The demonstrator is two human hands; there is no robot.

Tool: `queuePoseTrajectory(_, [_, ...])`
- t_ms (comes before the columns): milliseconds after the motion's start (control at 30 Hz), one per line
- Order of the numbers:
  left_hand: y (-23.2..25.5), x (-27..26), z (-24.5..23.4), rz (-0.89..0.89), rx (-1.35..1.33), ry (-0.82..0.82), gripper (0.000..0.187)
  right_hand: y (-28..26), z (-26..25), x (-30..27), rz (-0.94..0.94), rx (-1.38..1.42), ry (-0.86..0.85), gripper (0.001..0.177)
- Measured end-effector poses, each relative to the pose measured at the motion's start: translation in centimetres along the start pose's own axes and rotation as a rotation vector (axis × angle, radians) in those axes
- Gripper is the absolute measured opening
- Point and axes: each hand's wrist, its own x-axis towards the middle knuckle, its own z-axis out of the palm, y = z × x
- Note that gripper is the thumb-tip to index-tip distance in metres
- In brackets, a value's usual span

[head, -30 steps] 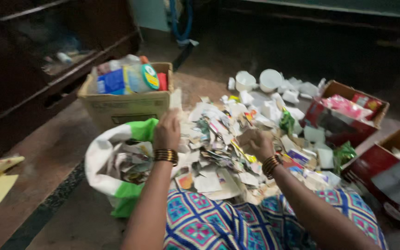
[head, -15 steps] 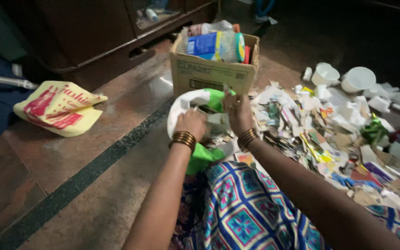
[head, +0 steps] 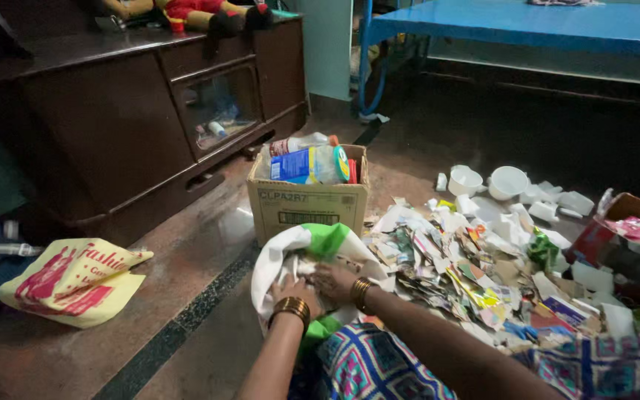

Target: The person sits on the floor and sorts through a large pile of mixed waste, picking up pieces of paper, cardboard, and plastic packaging. They place selected items into a white sack with green trim and occasionally move other items into nearby cardboard boxes.

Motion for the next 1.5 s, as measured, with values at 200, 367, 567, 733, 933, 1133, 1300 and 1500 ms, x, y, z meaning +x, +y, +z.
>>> queuePoseTrajectory(200, [2.0,-3.4,-5.2,0.054,0.028,0.129,0.068,2.6,-11.5,-4.8,0.019,0.133,0.21,0.036])
queuePoseTrajectory(367, [5.7,-1.9,-7.4,0.134,0.044,0.209,0.06,10.6,-19.8,-10.6,0.051,0.054,0.212,0.036])
queuePoseTrajectory(567, [13.3,2.1,-9.2,0.228,0.089,0.156,0.064,19.8,-25.7,-21.8,0.348,-0.154,0.229,0.03])
queuePoseTrajectory(733, [22.3,9.1,-9.6,0.336,0.114,0.108,0.059,29.7,-29.5,-32.2,0.445,-0.191,0.313,0.024])
queuePoseTrajectory(933, [36.0,24.0,-7.9,0.461,-0.048,0.214,0.049,42.7,-30.7,-40.3,0.691,-0.127,0.445,0.025])
queuePoseTrajectory(1133, [49.2,44.4,-3.3,0.553,-0.472,0.394,0.036,55.6,-29.0,-37.5,0.936,-0.072,0.394,0.021])
queuePoseTrajectory(1300, [55.8,51.7,0.7,0.288,-0.736,0.283,0.034,59.4,-24.6,-32.7,0.793,0.071,0.411,0.021])
queuePoseTrajectory(1500, [58.5,52.9,0.9,0.2,-0.76,0.256,0.043,58.7,-23.3,-30.0,0.846,0.132,0.381,0.021])
